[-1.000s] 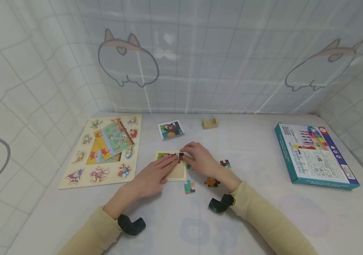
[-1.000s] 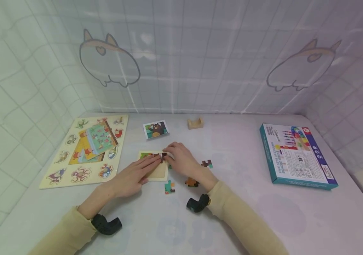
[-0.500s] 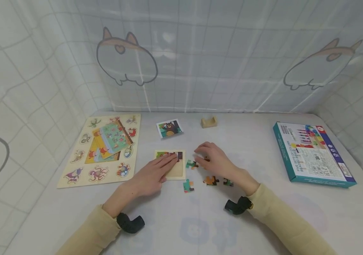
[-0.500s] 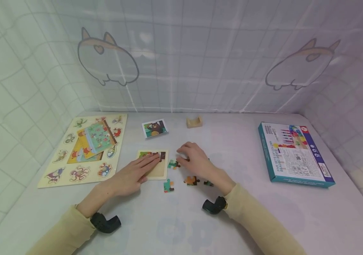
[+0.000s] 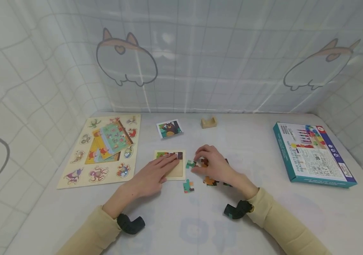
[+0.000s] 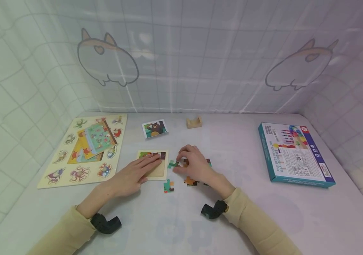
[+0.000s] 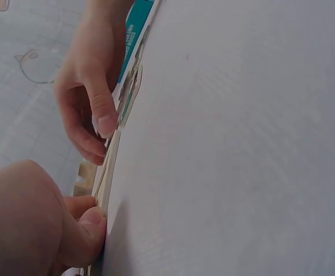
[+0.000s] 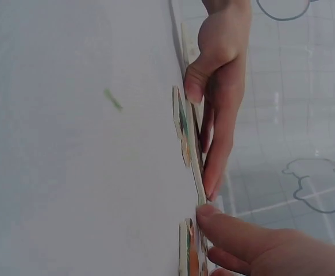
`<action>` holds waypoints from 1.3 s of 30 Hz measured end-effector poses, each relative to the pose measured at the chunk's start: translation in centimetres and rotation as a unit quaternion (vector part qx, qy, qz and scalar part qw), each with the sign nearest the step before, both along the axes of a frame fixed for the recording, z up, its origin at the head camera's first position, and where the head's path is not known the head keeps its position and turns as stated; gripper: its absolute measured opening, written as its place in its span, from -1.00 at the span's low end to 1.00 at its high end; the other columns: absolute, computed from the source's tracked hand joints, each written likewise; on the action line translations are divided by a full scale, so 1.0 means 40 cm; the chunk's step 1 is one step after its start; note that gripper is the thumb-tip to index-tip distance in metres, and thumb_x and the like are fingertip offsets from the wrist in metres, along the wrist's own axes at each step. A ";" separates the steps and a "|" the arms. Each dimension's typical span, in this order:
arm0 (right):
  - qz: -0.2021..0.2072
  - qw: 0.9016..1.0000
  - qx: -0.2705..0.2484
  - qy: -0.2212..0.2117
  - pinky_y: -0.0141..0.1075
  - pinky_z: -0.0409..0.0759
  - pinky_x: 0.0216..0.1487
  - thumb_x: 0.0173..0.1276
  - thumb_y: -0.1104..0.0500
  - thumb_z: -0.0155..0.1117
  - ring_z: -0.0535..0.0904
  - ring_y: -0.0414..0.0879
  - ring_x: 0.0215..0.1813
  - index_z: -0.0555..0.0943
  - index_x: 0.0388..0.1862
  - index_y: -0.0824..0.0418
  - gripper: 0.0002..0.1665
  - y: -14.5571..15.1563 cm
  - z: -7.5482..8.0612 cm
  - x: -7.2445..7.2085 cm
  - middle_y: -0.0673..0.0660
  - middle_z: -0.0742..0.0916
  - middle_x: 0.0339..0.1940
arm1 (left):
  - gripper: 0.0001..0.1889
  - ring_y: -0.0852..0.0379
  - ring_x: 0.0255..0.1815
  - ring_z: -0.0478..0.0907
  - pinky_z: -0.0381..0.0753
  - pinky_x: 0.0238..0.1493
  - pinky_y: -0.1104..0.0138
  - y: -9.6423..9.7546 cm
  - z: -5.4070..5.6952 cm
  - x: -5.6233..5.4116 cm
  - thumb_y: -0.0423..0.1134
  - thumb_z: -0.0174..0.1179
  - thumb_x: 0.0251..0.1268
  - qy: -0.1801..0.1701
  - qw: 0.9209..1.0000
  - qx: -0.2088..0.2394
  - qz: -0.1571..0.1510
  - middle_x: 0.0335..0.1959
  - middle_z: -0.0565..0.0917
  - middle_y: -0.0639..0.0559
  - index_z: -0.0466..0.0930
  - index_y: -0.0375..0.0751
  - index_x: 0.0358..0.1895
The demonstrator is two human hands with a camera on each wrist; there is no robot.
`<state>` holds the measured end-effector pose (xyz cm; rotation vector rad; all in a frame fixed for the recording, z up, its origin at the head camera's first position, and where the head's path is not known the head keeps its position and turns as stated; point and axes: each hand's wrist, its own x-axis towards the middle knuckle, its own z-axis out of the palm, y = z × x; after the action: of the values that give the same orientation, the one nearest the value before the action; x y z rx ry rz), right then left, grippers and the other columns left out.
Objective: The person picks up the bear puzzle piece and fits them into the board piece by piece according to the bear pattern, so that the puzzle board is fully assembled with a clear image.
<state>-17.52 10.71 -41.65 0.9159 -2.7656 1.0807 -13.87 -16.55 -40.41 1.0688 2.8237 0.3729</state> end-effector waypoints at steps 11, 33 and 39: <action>-0.005 1.000 -0.002 0.005 -0.29 0.44 -0.16 0.22 0.07 0.53 0.40 -0.06 -0.01 0.71 -0.24 0.14 -0.78 -0.004 -0.005 0.003 0.07 0.62 0.02 | -0.32 -0.10 0.61 0.06 0.17 0.55 -0.05 0.003 0.000 0.003 -0.38 0.09 0.40 0.011 1.000 -0.006 0.002 0.59 0.18 -0.08 0.14 -0.18 0.57; 0.018 1.000 0.014 0.005 -0.23 0.55 -0.03 0.36 0.12 0.40 0.42 -0.02 0.03 0.68 -0.15 0.25 -0.78 -0.002 0.004 0.007 0.13 0.62 0.08 | -0.35 -0.15 0.57 0.10 0.16 0.56 0.01 0.004 -0.004 0.013 -0.38 0.11 0.39 0.052 0.999 -0.010 0.001 0.55 0.21 -0.11 0.21 -0.18 0.54; 0.019 1.000 0.014 -0.002 -0.22 0.55 -0.02 0.37 0.13 0.39 0.42 -0.02 0.05 0.68 -0.14 0.25 -0.78 -0.004 0.006 0.008 0.13 0.62 0.10 | -0.34 -0.13 0.60 0.05 0.13 0.58 0.02 -0.003 -0.006 0.017 -0.32 0.10 0.43 0.045 0.999 -0.015 0.012 0.59 0.16 -0.09 0.17 -0.12 0.56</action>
<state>-17.19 10.56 -41.42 0.9749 -2.7835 1.0531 -13.18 -16.66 -40.63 1.0729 2.9133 0.2910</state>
